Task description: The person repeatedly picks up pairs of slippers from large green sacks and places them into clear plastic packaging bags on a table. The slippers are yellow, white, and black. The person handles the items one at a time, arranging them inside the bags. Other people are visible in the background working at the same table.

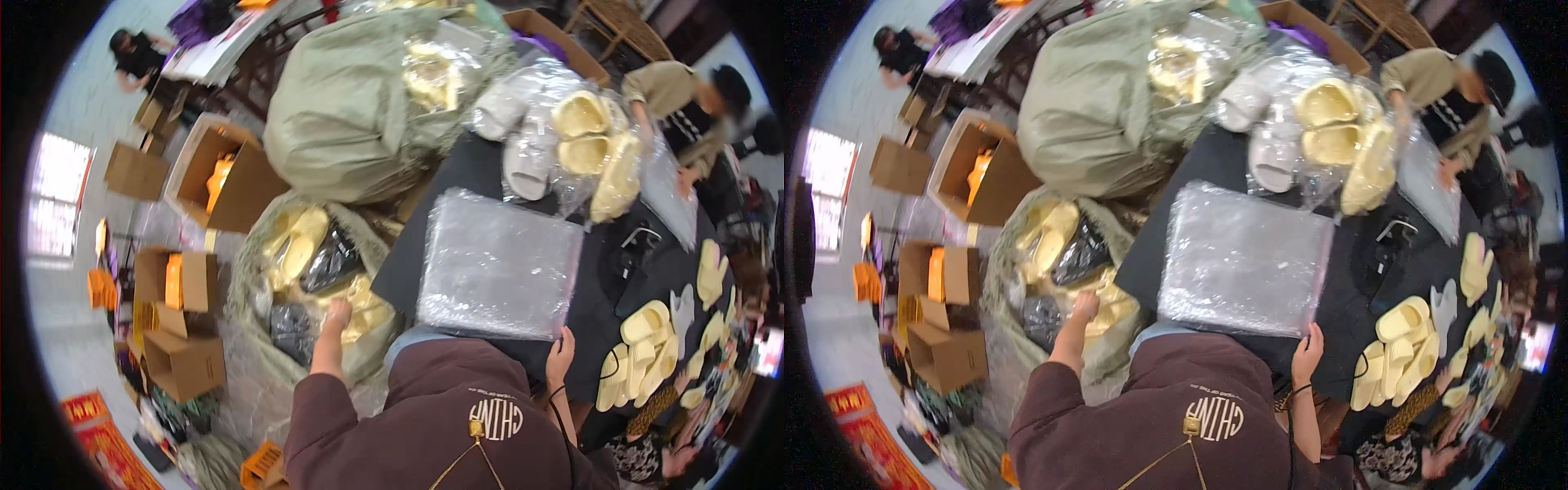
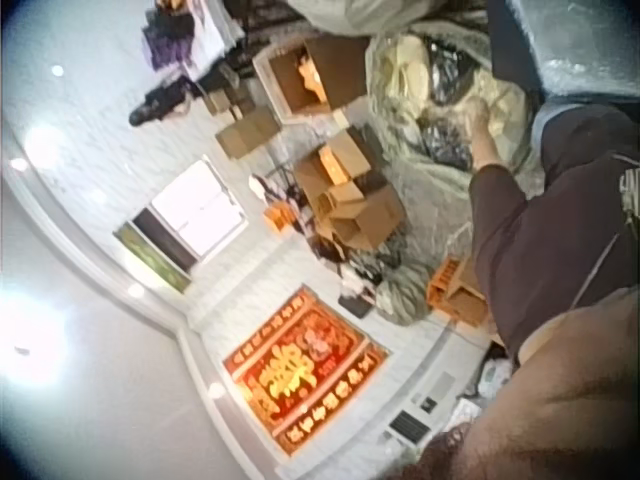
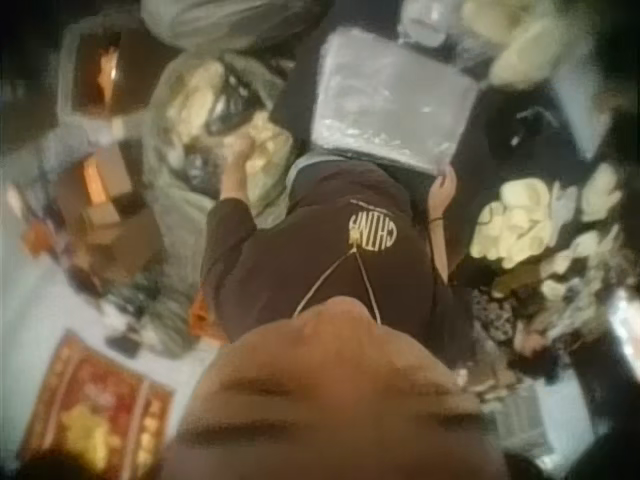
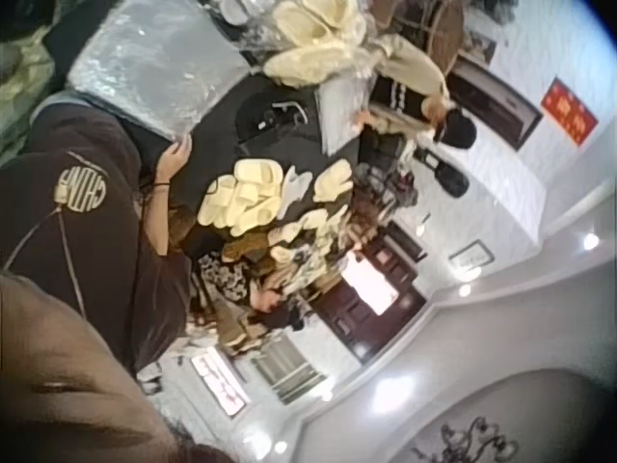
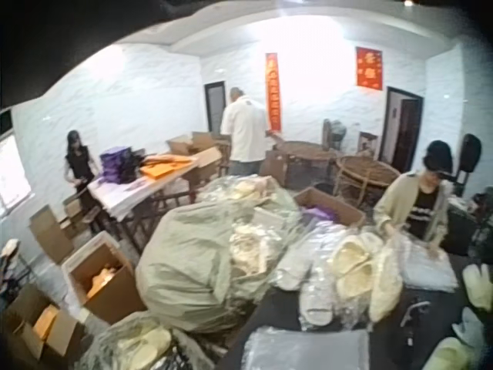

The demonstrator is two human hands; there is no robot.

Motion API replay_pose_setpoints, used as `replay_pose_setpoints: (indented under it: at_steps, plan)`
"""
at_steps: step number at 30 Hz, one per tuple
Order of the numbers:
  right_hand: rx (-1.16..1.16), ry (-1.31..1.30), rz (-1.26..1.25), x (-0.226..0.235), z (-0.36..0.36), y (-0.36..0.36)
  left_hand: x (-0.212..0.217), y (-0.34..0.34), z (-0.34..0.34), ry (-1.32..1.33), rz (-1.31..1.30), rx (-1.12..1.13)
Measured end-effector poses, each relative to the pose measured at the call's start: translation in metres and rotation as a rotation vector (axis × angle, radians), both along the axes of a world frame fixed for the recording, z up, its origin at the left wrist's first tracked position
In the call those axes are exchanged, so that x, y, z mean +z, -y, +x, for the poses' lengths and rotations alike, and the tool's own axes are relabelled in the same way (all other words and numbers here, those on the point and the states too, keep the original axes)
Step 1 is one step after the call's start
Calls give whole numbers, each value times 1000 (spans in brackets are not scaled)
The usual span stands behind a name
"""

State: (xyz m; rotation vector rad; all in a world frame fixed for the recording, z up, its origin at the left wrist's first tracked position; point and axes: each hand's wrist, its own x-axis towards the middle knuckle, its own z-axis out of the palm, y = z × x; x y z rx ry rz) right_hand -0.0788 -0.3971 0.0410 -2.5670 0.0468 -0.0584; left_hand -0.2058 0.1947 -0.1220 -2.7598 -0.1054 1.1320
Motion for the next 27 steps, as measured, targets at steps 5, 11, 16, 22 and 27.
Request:
replay_pose_setpoints:
  at_steps: [5, 11, 16, 22, 27]
  plan:
    - [-92, 28, 49, 7, 9, 10, 44, -15, -12, -35, -96, 118]
    - [-149, 23, 115, 4, 23, 17, 209, -19, 19, -61, 7, 31]
    - [-183, 2, 205, -2, 38, 10, 324, -16, 67, -49, 120, 22]
    - [-157, -21, 251, -4, 48, 7, 466, -14, 140, 267, 163, -7]
    - [-196, -9, 247, -4, 48, 12, 547, -2, 248, 644, 128, -306]
